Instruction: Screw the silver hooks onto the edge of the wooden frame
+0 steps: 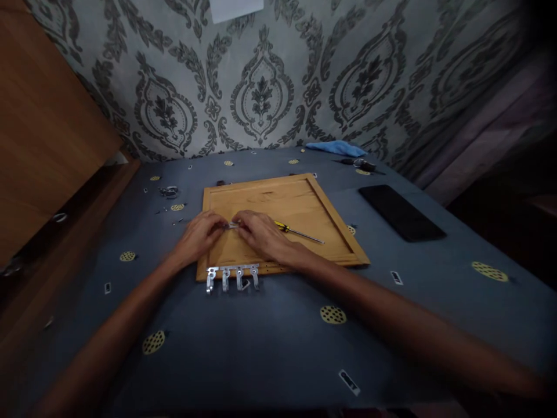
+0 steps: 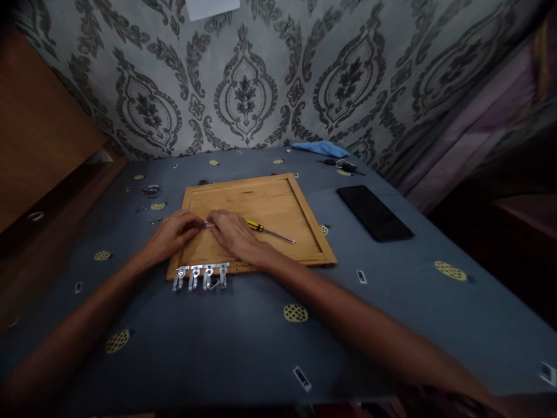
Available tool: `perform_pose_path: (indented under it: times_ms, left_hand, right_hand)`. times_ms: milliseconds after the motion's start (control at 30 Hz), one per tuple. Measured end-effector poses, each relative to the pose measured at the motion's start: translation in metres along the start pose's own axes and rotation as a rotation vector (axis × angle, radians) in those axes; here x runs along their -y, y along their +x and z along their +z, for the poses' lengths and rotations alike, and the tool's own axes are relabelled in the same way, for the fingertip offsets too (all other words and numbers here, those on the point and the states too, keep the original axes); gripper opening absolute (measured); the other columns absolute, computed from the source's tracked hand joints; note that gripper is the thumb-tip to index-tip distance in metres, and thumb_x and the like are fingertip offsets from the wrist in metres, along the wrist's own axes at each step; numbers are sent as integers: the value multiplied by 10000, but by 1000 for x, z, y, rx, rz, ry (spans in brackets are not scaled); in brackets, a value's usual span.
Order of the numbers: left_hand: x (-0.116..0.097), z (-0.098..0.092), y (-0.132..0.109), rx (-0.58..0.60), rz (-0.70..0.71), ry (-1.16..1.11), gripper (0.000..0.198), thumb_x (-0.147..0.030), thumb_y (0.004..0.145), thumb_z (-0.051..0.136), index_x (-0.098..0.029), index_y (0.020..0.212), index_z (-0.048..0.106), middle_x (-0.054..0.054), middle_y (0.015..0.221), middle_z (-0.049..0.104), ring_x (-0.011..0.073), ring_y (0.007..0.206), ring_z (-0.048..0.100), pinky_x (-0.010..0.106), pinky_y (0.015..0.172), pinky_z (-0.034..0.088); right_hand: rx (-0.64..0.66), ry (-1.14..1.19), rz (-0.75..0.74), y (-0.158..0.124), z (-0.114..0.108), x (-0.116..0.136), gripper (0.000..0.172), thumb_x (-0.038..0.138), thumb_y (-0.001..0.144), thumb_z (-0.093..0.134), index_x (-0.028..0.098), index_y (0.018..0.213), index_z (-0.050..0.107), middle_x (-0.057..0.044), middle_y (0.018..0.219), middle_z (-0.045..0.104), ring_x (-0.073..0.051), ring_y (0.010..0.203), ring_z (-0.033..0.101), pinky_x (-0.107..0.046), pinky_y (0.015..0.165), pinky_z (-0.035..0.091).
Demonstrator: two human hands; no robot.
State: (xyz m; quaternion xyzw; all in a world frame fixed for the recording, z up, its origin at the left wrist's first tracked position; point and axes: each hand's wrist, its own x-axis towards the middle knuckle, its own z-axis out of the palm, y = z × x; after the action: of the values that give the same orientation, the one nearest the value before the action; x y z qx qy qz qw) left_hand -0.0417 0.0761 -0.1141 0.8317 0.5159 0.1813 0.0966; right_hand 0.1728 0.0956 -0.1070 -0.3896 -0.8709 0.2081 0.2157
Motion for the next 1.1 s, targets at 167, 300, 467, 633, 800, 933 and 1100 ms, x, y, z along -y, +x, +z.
perform_pose_path:
  times_ms: [167,300,467,633,800,933,1100]
  left_hand:
    - [-10,-1,3,20,31,-67,242,-356,974,626,-150,1094,666,78,1133,688,224,1064,663,463,954,559]
    - [-19,-3,3,19,41,-121,225,-346,983,609,-152,1078,671,71,1098,696,228,1082,658,477,985,538]
    - [-34,-7,-1,20,17,-188,168,-233,986,530,-171,1068,663,67,1066,717,224,1064,666,456,989,527]
    - [-55,-6,-3,61,17,-267,211,-218,952,497,-218,1107,641,65,1095,732,228,1054,675,433,971,538]
    - [-76,0,-6,112,36,-312,243,-283,935,549,-219,1160,614,89,1195,703,261,1151,645,462,1014,517]
    - [-85,1,-9,131,34,-324,266,-358,945,571,-237,1179,608,91,1201,692,278,1147,640,479,991,526]
    - [-86,3,-12,131,29,-365,304,-253,956,513,-239,1254,570,89,1220,684,258,1176,631,473,1024,513]
  right_hand:
    - [23,64,84,-5,-7,-6,49,175,918,644,164,902,688,-24,795,687,-159,744,591,-254,656,355]
    - [3,128,157,-20,-17,-12,104,187,887,668,155,788,668,19,662,606,-121,619,510,-250,600,306]
    - [-20,244,214,-53,-24,-17,208,236,885,649,157,693,659,48,566,507,-101,550,438,-254,568,289]
    - [-63,354,248,-77,-21,-16,236,320,908,616,159,744,670,33,581,535,-105,545,453,-254,556,316]
    - [-61,389,218,-83,-23,-11,347,344,946,543,172,651,604,37,551,487,-106,536,434,-261,545,286]
    - [-64,362,191,-85,-29,-10,353,331,955,525,168,655,615,32,576,485,-109,557,425,-269,558,264]
    - [-102,340,195,-90,-32,-11,227,278,937,588,165,772,695,6,683,607,-124,633,507,-265,608,324]
